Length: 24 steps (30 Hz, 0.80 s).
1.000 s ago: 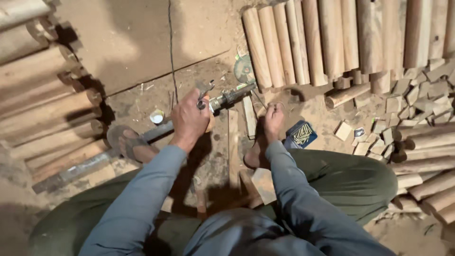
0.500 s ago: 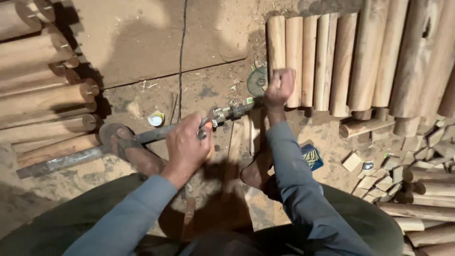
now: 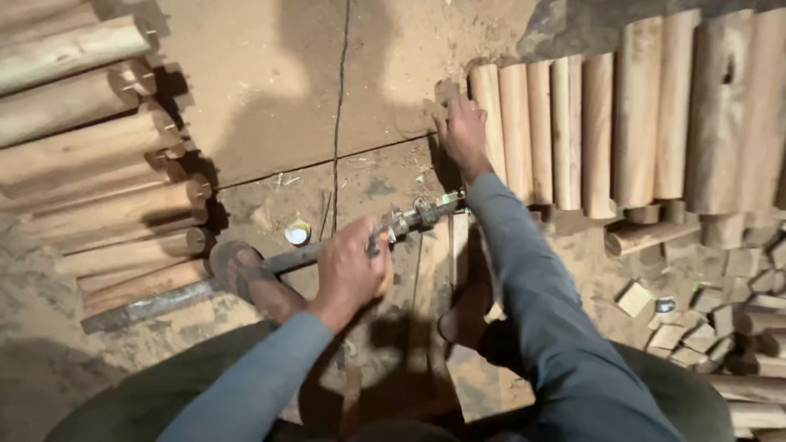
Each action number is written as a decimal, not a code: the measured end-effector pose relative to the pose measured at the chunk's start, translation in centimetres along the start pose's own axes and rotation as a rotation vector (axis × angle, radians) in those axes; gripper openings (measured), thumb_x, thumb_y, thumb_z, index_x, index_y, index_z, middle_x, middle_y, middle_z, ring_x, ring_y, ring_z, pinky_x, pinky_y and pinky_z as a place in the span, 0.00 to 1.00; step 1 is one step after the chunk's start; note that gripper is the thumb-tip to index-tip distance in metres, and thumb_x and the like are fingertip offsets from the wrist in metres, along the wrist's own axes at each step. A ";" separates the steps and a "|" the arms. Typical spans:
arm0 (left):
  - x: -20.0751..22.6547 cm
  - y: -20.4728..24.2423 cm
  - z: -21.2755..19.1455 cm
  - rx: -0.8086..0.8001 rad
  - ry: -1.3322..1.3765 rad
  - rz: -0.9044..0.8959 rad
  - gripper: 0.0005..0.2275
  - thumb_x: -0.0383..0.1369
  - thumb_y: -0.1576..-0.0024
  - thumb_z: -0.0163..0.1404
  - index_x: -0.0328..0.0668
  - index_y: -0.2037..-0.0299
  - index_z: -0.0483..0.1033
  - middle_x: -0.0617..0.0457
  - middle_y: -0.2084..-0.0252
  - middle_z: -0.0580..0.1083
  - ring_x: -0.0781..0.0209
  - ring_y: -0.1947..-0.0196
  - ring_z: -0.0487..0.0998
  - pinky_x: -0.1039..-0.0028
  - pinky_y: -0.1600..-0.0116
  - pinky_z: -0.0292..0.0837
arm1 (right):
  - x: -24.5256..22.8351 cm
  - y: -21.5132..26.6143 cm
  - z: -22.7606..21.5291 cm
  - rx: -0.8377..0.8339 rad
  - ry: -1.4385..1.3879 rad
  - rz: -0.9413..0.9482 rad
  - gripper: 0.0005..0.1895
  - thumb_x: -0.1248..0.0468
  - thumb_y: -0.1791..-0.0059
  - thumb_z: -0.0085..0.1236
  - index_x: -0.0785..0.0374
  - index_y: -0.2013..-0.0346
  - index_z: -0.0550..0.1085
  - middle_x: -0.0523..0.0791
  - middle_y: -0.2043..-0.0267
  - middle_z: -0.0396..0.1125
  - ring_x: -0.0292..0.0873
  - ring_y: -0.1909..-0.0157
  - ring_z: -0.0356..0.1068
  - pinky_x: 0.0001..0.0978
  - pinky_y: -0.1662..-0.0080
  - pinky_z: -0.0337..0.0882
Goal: The person is assembling wooden pieces using a wrench and a hammer. They are tightening bolts and securing the pieces together.
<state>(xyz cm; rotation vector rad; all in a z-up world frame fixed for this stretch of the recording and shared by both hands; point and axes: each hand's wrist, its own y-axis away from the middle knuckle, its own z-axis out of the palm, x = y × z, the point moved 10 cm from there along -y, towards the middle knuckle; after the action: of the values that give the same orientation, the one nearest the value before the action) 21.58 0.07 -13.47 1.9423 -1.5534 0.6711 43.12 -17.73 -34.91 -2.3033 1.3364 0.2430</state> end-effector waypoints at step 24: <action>-10.2 14.4 4.6 -0.123 1.115 -0.733 0.11 0.40 0.37 0.49 0.39 0.59 0.76 0.58 0.75 0.73 0.69 0.81 0.66 0.77 0.78 0.59 | 3.0 52.0 -17.5 -0.334 -0.461 1.196 0.12 0.58 0.48 0.56 0.61 0.54 0.76 0.54 0.56 0.72 0.55 0.55 0.74 0.52 0.50 0.70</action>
<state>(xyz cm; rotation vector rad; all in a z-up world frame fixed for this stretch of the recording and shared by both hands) 5.56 1.46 -22.10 1.4101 -0.1776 1.0072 -1.18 -50.19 -36.45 -1.2012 2.3113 1.3331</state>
